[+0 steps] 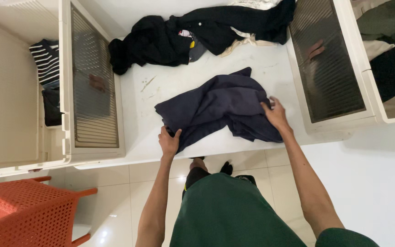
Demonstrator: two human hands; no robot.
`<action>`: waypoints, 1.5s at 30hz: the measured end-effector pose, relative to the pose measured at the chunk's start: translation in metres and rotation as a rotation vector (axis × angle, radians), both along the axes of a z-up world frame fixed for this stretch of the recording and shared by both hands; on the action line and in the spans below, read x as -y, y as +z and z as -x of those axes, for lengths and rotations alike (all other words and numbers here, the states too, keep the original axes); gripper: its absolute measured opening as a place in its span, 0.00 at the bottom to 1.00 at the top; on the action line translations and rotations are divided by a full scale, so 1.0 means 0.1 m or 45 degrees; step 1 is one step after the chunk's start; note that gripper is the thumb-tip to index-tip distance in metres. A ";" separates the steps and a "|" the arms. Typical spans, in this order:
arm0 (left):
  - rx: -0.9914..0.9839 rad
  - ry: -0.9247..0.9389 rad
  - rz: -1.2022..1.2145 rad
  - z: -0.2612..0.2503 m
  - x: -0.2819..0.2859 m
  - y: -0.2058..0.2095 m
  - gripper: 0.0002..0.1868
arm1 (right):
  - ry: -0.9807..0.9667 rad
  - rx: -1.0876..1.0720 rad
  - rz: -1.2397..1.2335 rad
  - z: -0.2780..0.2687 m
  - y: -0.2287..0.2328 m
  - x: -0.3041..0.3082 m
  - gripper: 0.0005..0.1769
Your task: The person spreads a dark shirt out on a flat surface, folds the sleeves and sides toward the center, and then folds the garment into a rectangle before placing it into a storage bin.
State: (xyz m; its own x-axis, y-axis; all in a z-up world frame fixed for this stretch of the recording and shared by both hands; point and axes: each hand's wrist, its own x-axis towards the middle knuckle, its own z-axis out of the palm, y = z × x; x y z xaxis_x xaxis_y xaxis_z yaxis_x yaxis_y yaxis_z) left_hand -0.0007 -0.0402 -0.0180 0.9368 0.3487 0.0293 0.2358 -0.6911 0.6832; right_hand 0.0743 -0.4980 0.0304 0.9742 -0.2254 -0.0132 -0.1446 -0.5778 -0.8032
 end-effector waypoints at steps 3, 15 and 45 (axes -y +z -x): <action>-0.173 0.012 0.033 0.10 -0.14 0.05 0.26 | 0.304 0.040 0.053 0.14 -0.26 -0.08 0.28; -0.011 0.244 0.452 0.14 -0.79 0.17 0.29 | 0.021 -0.268 -0.624 0.10 -0.08 0.60 0.20; 0.362 0.113 1.454 -1.46 -0.68 0.43 0.12 | 0.062 0.095 -1.357 -1.10 0.10 0.04 0.12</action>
